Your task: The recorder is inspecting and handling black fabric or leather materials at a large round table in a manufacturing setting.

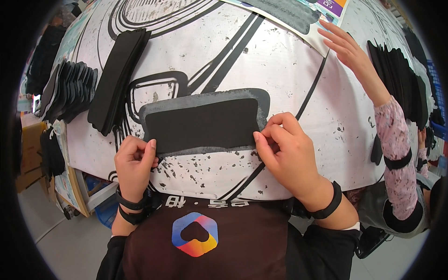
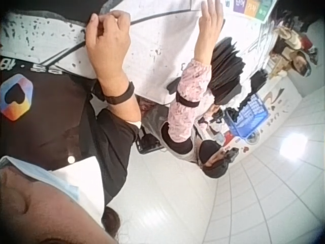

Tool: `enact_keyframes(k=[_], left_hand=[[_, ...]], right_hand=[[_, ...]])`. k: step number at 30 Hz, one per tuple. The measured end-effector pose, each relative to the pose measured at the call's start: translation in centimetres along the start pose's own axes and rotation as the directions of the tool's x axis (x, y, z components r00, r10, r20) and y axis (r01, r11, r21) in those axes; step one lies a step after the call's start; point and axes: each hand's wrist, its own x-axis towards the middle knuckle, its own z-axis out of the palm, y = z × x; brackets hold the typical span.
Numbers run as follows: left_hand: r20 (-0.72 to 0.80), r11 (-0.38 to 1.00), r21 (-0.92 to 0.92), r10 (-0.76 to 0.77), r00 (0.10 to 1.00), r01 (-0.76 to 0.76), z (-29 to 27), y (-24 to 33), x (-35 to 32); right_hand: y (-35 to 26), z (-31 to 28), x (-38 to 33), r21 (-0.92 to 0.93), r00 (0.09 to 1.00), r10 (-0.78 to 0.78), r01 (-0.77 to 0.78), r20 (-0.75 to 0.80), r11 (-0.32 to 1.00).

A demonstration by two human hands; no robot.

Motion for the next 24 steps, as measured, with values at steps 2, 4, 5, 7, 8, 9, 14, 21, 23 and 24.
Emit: enact_keyframes(k=[2,4,5,7,8,9,14,21,23,24], left_hand=[[-0.003,0.999,0.027,0.029,1.0,-0.029,0.0,0.1,0.0],[-0.004,0.999,0.027,0.03,1.0,-0.03,0.1,0.3,-0.1],[-0.006,0.999,0.027,0.026,1.0,-0.026,0.1,0.3,-0.1],[-0.007,0.999,0.024,0.022,1.0,-0.021,0.2,0.3,-0.1],[-0.006,1.0,0.022,0.017,1.0,-0.017,0.2,0.2,-0.1],[-0.01,1.0,-0.01,-0.015,1.0,0.015,0.2,0.2,-0.2],[-0.059,0.993,-0.118,-0.032,0.998,0.025,0.4,-0.3,-1.0],[-0.149,0.905,0.126,0.421,0.895,-0.405,-1.6,2.5,-1.5],[0.068,0.677,0.411,0.645,0.761,-0.61,-2.7,4.0,-1.7],[0.162,0.649,0.394,0.648,0.744,-0.651,-2.6,4.5,-1.5]], right_hand=[[-0.1,0.0,0.0,0.002,1.0,0.019,-0.019,0.005,1.0],[-0.2,-0.1,0.0,0.002,0.999,0.032,-0.032,0.003,0.999],[-0.2,-0.1,0.0,0.001,0.999,0.036,-0.036,0.004,0.999],[-0.1,-0.1,0.0,0.0,0.999,0.04,-0.04,0.003,0.999],[0.0,0.0,0.0,-0.001,0.999,0.039,-0.039,0.005,0.999],[0.1,0.0,0.0,0.008,0.999,0.045,-0.045,0.005,0.999],[0.7,0.0,-0.7,-0.046,0.999,-0.018,0.015,-0.047,0.999],[-0.5,-0.9,-0.8,-0.138,0.923,-0.288,0.26,-0.254,0.956],[-1.4,-1.6,-0.9,-0.302,0.85,-0.509,0.454,-0.133,0.838],[-2.0,-1.9,-0.9,-0.336,0.809,-0.584,0.533,-0.065,0.777]])
